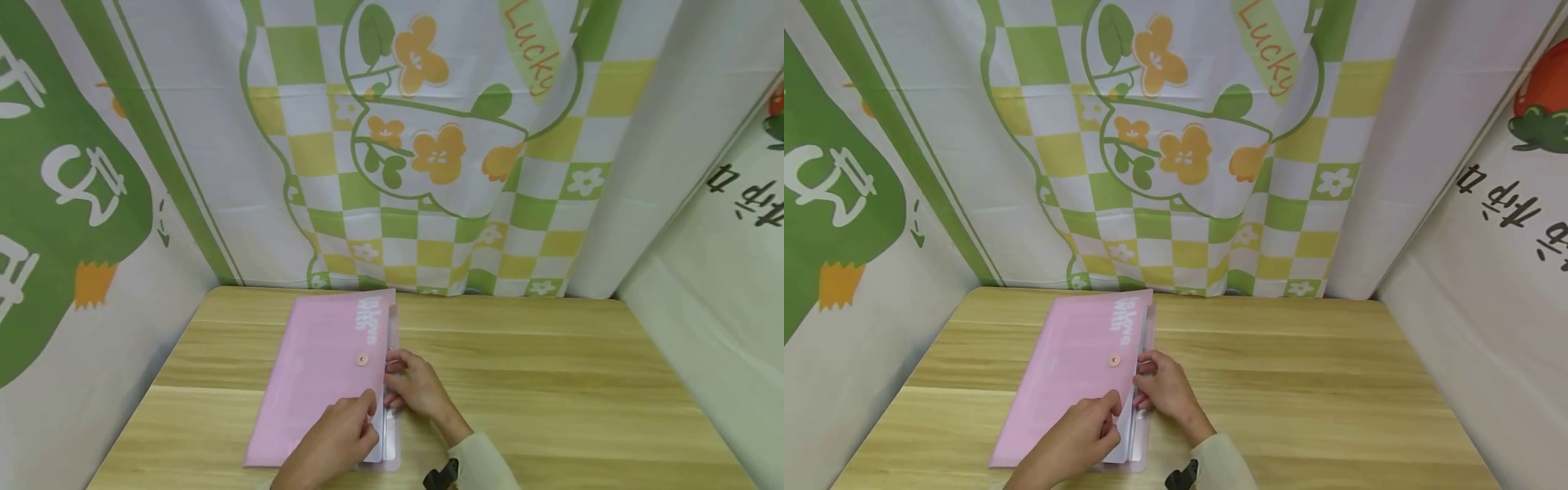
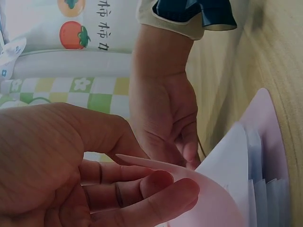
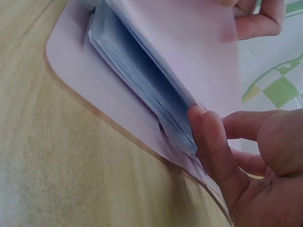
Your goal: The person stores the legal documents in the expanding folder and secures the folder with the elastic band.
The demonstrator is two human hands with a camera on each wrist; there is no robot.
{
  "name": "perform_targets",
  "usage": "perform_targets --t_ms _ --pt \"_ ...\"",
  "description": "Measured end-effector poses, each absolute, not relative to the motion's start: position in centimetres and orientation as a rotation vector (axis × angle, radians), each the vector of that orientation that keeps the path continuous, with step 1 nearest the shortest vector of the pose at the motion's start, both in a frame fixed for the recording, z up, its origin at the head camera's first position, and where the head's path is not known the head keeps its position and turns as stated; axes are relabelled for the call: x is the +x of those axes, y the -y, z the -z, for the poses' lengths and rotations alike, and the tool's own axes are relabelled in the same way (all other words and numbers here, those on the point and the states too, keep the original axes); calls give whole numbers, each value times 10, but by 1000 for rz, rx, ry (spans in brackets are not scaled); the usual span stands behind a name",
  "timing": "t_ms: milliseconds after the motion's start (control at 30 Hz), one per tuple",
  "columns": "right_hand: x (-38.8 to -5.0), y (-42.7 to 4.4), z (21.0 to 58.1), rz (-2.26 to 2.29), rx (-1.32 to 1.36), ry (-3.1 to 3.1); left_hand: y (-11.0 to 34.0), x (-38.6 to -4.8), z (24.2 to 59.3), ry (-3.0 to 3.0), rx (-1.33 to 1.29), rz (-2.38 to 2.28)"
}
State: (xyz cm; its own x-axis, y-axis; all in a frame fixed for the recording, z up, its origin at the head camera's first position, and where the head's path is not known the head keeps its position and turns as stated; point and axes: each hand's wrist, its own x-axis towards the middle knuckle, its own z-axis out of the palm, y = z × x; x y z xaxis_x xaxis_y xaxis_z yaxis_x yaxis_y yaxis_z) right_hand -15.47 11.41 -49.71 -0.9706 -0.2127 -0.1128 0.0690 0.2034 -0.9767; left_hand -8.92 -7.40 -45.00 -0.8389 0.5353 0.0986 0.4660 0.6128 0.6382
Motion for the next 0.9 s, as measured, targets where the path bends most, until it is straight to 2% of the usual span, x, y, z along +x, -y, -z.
perform_targets --t_ms 367,900 --pt "-149 -128 497 1895 -166 -2228 66 -90 460 -2740 863 -967" --pt "-141 -161 494 1600 -201 -2686 63 -97 470 -2743 879 -839"
